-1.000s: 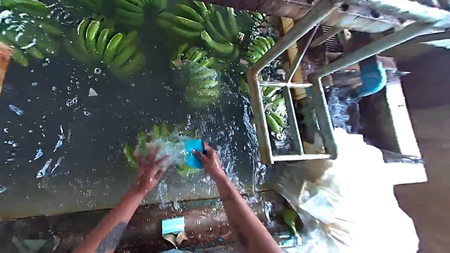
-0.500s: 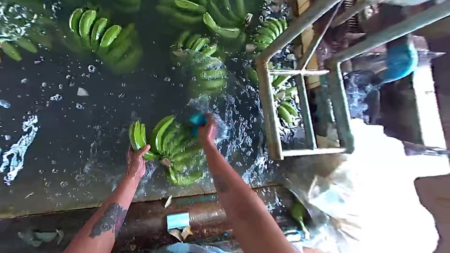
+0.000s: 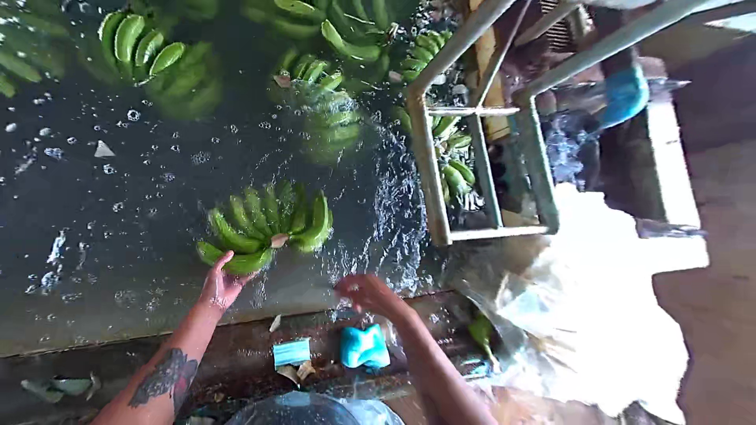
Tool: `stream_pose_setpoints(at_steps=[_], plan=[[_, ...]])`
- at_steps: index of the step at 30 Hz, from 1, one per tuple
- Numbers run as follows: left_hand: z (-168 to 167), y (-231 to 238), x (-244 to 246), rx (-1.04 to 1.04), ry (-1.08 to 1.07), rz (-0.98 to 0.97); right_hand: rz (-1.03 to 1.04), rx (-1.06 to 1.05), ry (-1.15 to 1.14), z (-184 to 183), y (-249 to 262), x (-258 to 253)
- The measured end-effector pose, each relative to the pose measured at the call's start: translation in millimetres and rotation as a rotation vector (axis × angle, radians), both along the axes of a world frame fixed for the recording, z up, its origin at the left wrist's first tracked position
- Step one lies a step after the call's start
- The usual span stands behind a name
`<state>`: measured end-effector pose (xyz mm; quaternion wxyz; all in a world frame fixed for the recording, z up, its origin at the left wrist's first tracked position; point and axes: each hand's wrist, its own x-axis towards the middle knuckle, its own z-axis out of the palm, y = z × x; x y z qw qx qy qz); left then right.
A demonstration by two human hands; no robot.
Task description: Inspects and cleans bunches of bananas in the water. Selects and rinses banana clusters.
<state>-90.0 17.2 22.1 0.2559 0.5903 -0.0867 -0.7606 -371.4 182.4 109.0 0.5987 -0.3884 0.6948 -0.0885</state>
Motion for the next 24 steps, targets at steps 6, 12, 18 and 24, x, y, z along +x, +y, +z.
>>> stream_pose_setpoints(at_steps=[6,12,18,24], plan=[[37,39,-51,-0.038,0.046,0.219,-0.286,-0.116,0.469,-16,-95,46],[37,58,-88,-0.074,-0.011,0.340,-0.248,-0.028,0.504,-33,-118,64],[37,59,-73,-0.060,0.017,0.327,-0.501,-0.022,-0.175,-36,-88,52],[29,44,-77,-0.104,0.013,0.263,-0.286,-0.078,-0.247,-1,-81,72]])
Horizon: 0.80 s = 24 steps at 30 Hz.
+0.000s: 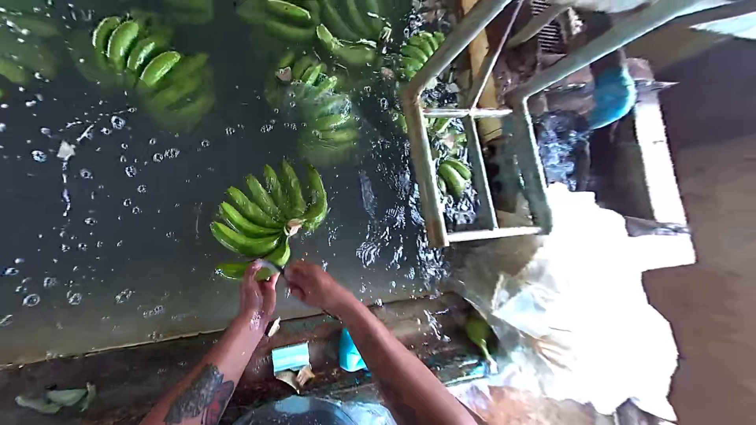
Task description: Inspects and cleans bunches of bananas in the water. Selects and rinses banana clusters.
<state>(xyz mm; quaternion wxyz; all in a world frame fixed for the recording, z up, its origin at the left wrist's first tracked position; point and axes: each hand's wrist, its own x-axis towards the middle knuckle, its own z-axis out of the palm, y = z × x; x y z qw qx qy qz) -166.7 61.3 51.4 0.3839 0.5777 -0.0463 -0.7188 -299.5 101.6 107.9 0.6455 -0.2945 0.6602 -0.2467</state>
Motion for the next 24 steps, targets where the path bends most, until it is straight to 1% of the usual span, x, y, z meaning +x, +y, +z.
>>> stream_pose_setpoints(at_steps=[1,2,4,5,6,8,10,12,13,15,16,17,18,19,20,21,22,23,24], plan=[[4,-5,1,0.013,-0.006,-0.015,0.017,-0.040,0.064,9,1,-1],[9,-6,4,0.045,0.006,-0.009,0.012,-0.061,0.204,8,3,-8],[22,-13,3,0.114,0.033,0.027,0.004,-0.007,0.511,-9,-6,-27],[29,-14,2,0.149,0.040,0.052,0.006,0.024,0.610,-15,-12,-32],[34,-13,2,0.187,0.046,0.077,0.013,0.037,0.681,-21,-17,-32],[39,-12,2,0.254,0.060,0.118,0.003,0.003,0.746,-32,-25,-22],[38,-9,1,0.304,0.066,0.140,-0.044,-0.004,0.709,-44,-25,-5],[37,-5,5,0.317,0.048,0.130,-0.073,-0.015,0.549,-50,-14,5],[37,-4,7,0.313,0.041,0.121,-0.054,-0.036,0.501,-52,-10,2],[37,1,10,0.309,0.042,0.113,-0.021,-0.035,0.534,-52,-6,-7],[35,4,10,0.301,0.050,0.106,-0.042,-0.024,0.553,-56,-2,-6],[29,8,9,0.279,0.058,0.091,-0.095,-0.021,0.509,-62,4,-3],[19,10,11,0.240,0.059,0.059,-0.159,-0.024,0.365,-64,13,1],[7,10,18,0.194,0.051,0.008,-0.201,-0.015,0.112,-60,29,5],[-7,9,30,0.147,0.035,-0.057,-0.167,0.018,-0.138,-49,50,4],[-18,2,44,0.107,0.018,-0.141,-0.059,0.046,-0.254,-36,73,-2],[-26,-8,57,0.084,0.009,-0.223,0.055,0.055,-0.174,-22,97,-11],[-31,-18,70,0.074,-0.014,-0.299,0.173,0.073,0.034,-10,122,-23],[-33,-26,82,0.059,-0.049,-0.359,0.305,0.141,0.243,-1,147,-34]])
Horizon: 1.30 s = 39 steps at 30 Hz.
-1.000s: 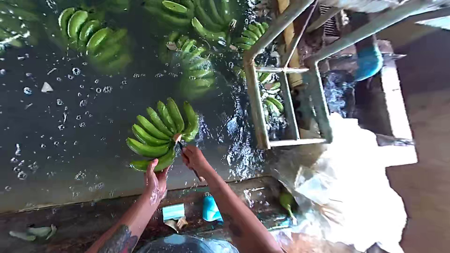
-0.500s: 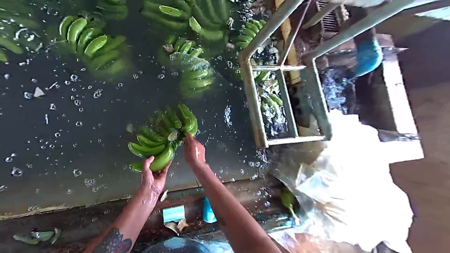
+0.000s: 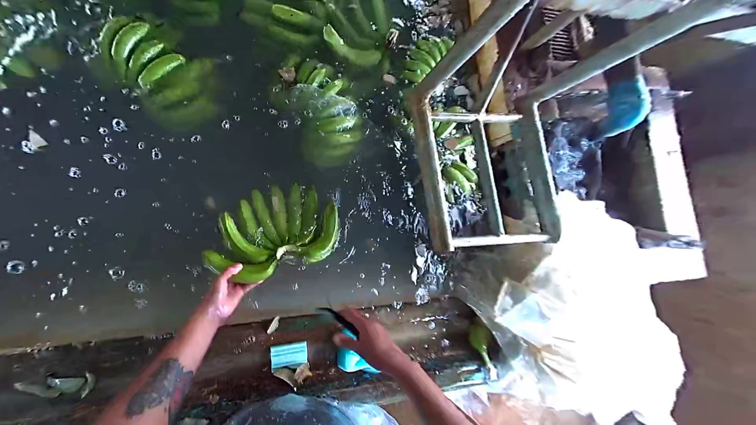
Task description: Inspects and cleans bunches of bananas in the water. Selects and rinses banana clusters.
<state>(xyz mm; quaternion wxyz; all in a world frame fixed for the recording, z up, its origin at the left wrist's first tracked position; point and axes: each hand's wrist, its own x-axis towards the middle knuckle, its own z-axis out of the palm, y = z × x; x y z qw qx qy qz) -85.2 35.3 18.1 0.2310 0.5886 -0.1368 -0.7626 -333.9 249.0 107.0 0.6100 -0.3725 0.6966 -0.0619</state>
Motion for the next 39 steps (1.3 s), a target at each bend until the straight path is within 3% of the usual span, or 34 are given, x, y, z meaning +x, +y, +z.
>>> stream_pose_setpoints(at_steps=[2,5,9,11,13,16,20,24,26,29,32,36,39], plan=[[-4,-10,11,-0.060,-0.066,-0.032,0.167,0.133,0.246,-5,50,-9],[-9,-7,-10,-0.050,-0.041,0.097,0.081,0.148,0.319,-26,75,-6],[-26,-11,-33,-0.020,0.005,0.210,-0.134,-0.187,0.183,-10,-21,4],[-28,-15,-38,-0.027,-0.012,0.227,-0.223,-0.219,0.173,-7,-84,16],[-17,-11,-42,-0.047,-0.014,0.234,-0.217,-0.243,0.210,-27,-127,29],[2,-3,-46,-0.078,-0.033,0.274,-0.098,-0.222,0.343,-64,-168,15],[7,9,-43,-0.108,-0.041,0.333,-0.288,-0.199,0.413,-80,-187,15],[3,-16,-39,-0.047,-0.116,0.287,-0.104,-0.115,0.291,-67,-159,48],[10,-29,-26,-0.022,-0.135,0.212,-0.059,-0.092,0.401,-70,-130,18],[15,-41,-16,-0.143,-0.214,0.018,-0.205,-0.087,0.623,-71,-91,-59],[2,-21,-25,-0.283,-0.385,-0.236,-0.344,-0.115,0.654,-43,-38,-107],[-15,-19,-39,-0.248,-0.500,-0.582,-0.359,-0.098,0.580,0,23,-81],[23,-28,-37,-0.152,-0.441,-0.614,-0.325,-0.042,0.474,-15,59,-42]])
